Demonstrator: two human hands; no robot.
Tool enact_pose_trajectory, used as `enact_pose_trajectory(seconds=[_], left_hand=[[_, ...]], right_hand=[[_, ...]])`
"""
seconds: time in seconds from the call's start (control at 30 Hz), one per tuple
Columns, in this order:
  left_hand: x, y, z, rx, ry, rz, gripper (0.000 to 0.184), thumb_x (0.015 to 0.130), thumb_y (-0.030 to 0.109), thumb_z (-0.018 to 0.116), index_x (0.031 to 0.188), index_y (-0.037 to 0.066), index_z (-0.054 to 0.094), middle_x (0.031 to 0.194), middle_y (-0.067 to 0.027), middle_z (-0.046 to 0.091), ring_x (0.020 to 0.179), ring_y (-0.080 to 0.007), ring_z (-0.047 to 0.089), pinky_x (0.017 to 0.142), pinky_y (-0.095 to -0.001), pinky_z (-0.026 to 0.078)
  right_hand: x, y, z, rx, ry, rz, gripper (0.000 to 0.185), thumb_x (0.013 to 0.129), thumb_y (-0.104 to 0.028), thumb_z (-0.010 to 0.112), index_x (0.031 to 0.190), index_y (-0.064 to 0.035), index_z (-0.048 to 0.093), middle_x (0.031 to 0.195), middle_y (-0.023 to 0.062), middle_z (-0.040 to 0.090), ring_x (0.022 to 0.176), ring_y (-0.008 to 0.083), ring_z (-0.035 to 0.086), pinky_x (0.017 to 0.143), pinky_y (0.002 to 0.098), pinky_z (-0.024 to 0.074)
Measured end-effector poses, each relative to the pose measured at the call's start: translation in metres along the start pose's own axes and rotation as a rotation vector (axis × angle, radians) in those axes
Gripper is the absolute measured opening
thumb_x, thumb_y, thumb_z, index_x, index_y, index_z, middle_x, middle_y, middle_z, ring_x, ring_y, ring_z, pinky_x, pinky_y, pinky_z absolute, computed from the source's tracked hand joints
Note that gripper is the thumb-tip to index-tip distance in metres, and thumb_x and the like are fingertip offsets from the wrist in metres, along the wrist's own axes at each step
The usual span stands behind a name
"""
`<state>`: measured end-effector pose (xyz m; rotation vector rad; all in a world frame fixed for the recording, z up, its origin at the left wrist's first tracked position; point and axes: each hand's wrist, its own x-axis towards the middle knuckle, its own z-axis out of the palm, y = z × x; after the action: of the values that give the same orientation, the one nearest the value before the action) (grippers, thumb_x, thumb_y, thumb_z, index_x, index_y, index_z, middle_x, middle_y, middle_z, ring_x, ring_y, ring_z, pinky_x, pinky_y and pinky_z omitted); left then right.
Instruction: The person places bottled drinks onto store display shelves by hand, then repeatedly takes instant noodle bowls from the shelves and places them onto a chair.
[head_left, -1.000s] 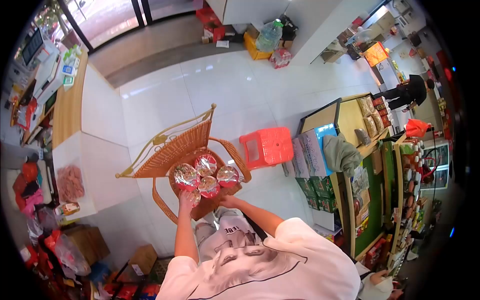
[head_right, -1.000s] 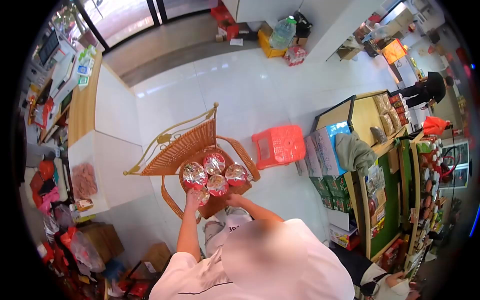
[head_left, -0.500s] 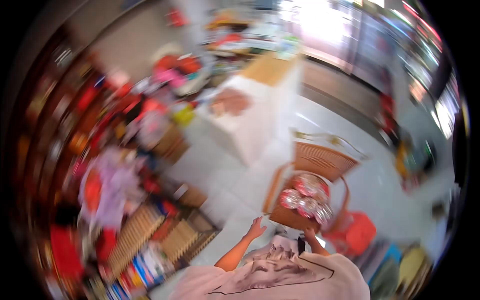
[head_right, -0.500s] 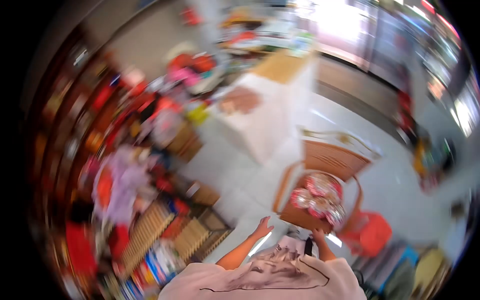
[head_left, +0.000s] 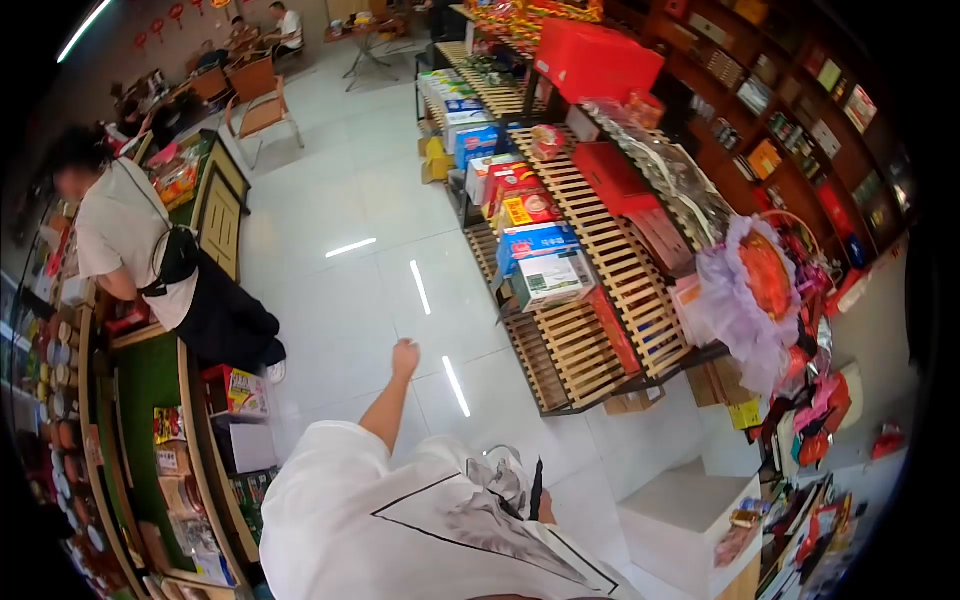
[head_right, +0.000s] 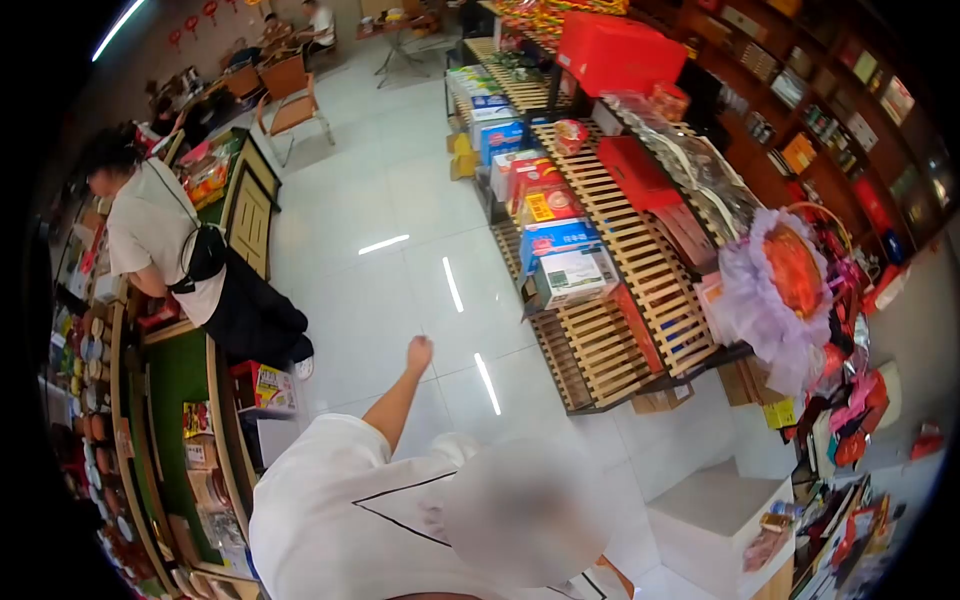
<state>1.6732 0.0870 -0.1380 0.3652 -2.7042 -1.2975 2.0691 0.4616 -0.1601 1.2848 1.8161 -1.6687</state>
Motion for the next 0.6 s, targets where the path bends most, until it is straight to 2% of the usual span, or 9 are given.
enact_pose_trajectory(seconds=[0.1,0.13,0.2,0.23,0.37,0.4,0.5,0.57,0.6], left_hand=[[-0.033,-0.065,-0.045,0.149,-0.075,-0.334,0.034,0.08,0.026,0.049,0.088,-0.005,0.058,0.091,-0.0281,0.059,0.09,-0.0417,0.056,0.078,-0.0459,0.046],[-0.052,-0.08,-0.055,0.278,-0.219,-0.35,0.038,0.082,0.029,0.048,0.091,-0.006,0.058,0.093,-0.0289,0.059,0.092,-0.0423,0.056,0.078,-0.0452,0.046],[-0.075,-0.095,-0.064,0.322,-0.691,-0.827,0.052,0.08,0.042,0.047,0.1,-0.004,0.057,0.094,-0.023,0.061,0.088,-0.0316,0.06,0.072,-0.0453,0.049],[-0.088,-0.092,-0.069,0.253,-0.834,-0.892,0.053,0.077,0.044,0.048,0.108,0.001,0.055,0.092,-0.0175,0.062,0.082,-0.0257,0.06,0.068,-0.0437,0.05],[-0.085,-0.106,-0.023,0.318,-0.945,-0.827,0.046,0.077,0.042,0.049,0.102,0.005,0.061,0.093,-0.0126,0.062,0.08,-0.0235,0.059,0.067,-0.0396,0.05],[-0.063,-0.094,-0.011,0.457,-1.035,-0.76,0.048,0.078,0.042,0.048,0.102,0.003,0.062,0.107,-0.0163,0.06,0.094,-0.028,0.058,0.078,-0.0412,0.048],[0.011,0.002,0.016,0.592,-1.126,-0.463,0.052,0.08,0.038,0.045,0.11,-0.003,0.057,0.12,-0.0233,0.051,0.115,-0.0376,0.046,0.097,-0.0413,0.036],[0.066,0.038,0.049,0.499,-1.063,-0.246,0.05,0.079,0.037,0.046,0.105,-0.004,0.058,0.117,-0.0255,0.052,0.113,-0.0373,0.047,0.095,-0.041,0.037],[0.092,0.07,0.06,0.417,-0.901,-0.192,0.052,0.079,0.036,0.047,0.112,-0.003,0.053,0.115,-0.025,0.053,0.109,-0.0368,0.05,0.094,-0.0416,0.038]], right_hand=[[0.037,-0.01,0.012,-0.1,-0.055,-0.069,0.029,0.084,-0.019,0.046,0.108,-0.0034,0.054,0.074,0.0092,0.054,0.075,0.0214,0.058,0.058,0.0361,0.0471],[0.055,-0.004,0.016,-0.145,-0.069,-0.103,0.029,0.084,-0.019,0.046,0.108,-0.0034,0.054,0.073,0.0092,0.054,0.074,0.0213,0.058,0.058,0.0358,0.047],[0.094,0.002,0.022,-0.184,-0.108,-0.136,0.029,0.084,-0.018,0.046,0.108,-0.0035,0.054,0.072,0.0091,0.054,0.073,0.021,0.058,0.057,0.0353,0.0469],[0.111,0.003,0.022,-0.108,-0.148,-0.057,0.029,0.084,-0.018,0.046,0.108,-0.0034,0.055,0.07,0.0092,0.054,0.07,0.0209,0.058,0.057,0.035,0.0469],[0.131,-0.086,0.03,0.402,-0.245,0.279,0.03,0.082,-0.014,0.047,0.107,-0.0013,0.057,0.059,0.0095,0.055,0.054,0.0212,0.056,0.056,0.0335,0.047],[0.133,-0.117,0.04,0.443,-0.179,0.23,0.028,0.081,-0.018,0.052,0.101,0.0006,0.058,0.081,0.013,0.063,0.072,0.0253,0.06,0.064,0.0366,0.0481],[0.153,-0.193,0.046,0.435,-0.111,0.17,0.033,0.08,-0.021,0.053,0.106,-0.0017,0.056,0.087,0.0156,0.062,0.075,0.0273,0.059,0.066,0.0377,0.0479],[0.182,-0.228,0.045,0.413,-0.112,0.181,0.036,0.079,-0.022,0.052,0.109,-0.0036,0.055,0.094,0.0178,0.059,0.075,0.0271,0.057,0.067,0.0352,0.0463],[0.18,-0.263,0.043,0.323,-0.109,0.137,0.034,0.079,-0.021,0.053,0.106,-0.0024,0.056,0.093,0.0145,0.059,0.078,0.0245,0.057,0.068,0.0347,0.0462]])
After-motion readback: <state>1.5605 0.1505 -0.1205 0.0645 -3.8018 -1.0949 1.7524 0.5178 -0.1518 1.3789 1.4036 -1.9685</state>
